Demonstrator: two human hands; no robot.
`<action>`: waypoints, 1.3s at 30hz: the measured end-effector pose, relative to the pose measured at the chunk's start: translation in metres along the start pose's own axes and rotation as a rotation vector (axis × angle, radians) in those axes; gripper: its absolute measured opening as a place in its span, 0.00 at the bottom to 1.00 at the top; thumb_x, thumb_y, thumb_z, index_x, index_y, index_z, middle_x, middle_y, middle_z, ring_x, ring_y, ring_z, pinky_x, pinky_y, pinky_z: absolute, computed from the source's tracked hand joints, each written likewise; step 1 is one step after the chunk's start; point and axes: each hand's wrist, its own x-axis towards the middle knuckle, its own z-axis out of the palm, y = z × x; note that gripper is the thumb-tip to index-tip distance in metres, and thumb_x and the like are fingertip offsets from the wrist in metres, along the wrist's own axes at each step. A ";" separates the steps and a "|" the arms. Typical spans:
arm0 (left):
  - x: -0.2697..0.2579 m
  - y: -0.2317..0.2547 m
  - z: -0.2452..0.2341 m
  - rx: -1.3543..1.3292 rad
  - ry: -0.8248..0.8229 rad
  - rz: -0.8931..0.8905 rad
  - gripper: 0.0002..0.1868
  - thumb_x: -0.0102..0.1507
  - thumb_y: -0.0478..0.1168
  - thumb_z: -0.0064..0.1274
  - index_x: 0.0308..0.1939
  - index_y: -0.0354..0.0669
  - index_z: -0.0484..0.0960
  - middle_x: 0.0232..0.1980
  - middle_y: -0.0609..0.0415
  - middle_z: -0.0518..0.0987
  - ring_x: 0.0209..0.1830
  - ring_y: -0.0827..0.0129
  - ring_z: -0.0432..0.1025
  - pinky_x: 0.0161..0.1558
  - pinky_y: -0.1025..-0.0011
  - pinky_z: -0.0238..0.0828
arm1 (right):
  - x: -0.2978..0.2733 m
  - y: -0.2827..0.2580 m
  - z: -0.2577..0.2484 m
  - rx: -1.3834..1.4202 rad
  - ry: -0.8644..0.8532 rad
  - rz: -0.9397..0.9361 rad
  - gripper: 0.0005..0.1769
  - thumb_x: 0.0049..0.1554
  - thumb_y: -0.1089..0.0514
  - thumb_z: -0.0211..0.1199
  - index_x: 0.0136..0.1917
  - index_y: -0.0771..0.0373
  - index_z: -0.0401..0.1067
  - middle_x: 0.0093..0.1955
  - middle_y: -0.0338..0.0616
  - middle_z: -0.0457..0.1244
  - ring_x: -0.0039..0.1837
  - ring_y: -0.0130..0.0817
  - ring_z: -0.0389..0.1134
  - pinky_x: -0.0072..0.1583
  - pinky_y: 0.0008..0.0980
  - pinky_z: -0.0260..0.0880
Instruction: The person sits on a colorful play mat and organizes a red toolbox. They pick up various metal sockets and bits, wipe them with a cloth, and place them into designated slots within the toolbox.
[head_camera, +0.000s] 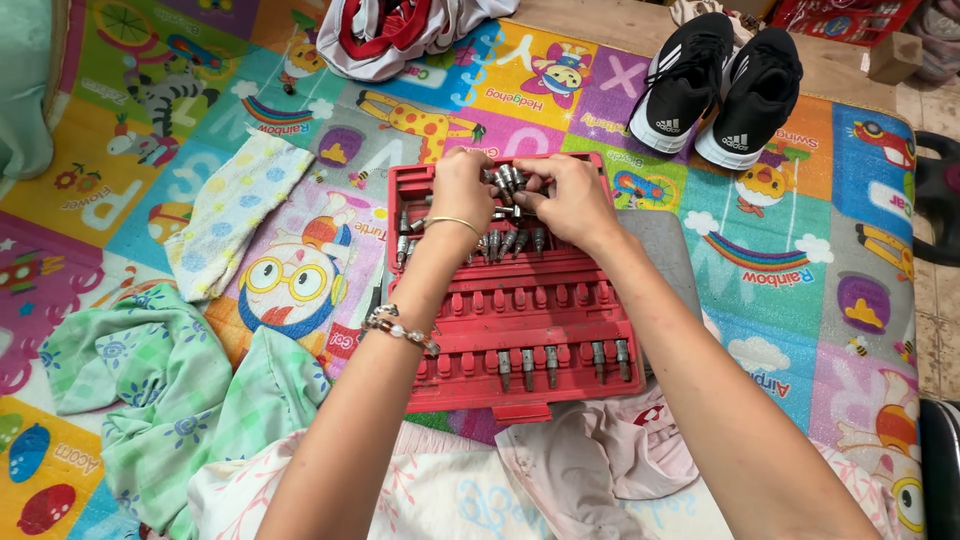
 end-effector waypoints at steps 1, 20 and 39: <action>-0.002 0.002 0.000 0.015 0.032 0.010 0.13 0.48 0.23 0.64 0.36 0.33 0.86 0.39 0.41 0.81 0.40 0.48 0.77 0.44 0.59 0.75 | 0.000 -0.001 0.000 -0.014 0.005 -0.010 0.27 0.48 0.64 0.74 0.62 0.60 0.77 0.44 0.43 0.70 0.43 0.29 0.68 0.48 0.31 0.69; -0.187 0.083 -0.108 0.017 -0.146 0.261 0.23 0.52 0.40 0.66 0.51 0.42 0.82 0.54 0.48 0.78 0.61 0.50 0.68 0.57 0.54 0.61 | -0.162 -0.066 -0.044 -0.020 0.066 -0.182 0.16 0.51 0.59 0.73 0.54 0.62 0.81 0.47 0.43 0.69 0.50 0.37 0.71 0.53 0.33 0.70; -0.220 0.121 -0.097 0.644 -0.322 -0.160 0.26 0.55 0.57 0.66 0.46 0.42 0.81 0.51 0.49 0.78 0.56 0.56 0.69 0.55 0.53 0.61 | -0.200 -0.110 0.003 -0.348 0.018 0.103 0.20 0.48 0.50 0.75 0.42 0.69 0.75 0.46 0.50 0.66 0.50 0.50 0.69 0.52 0.47 0.68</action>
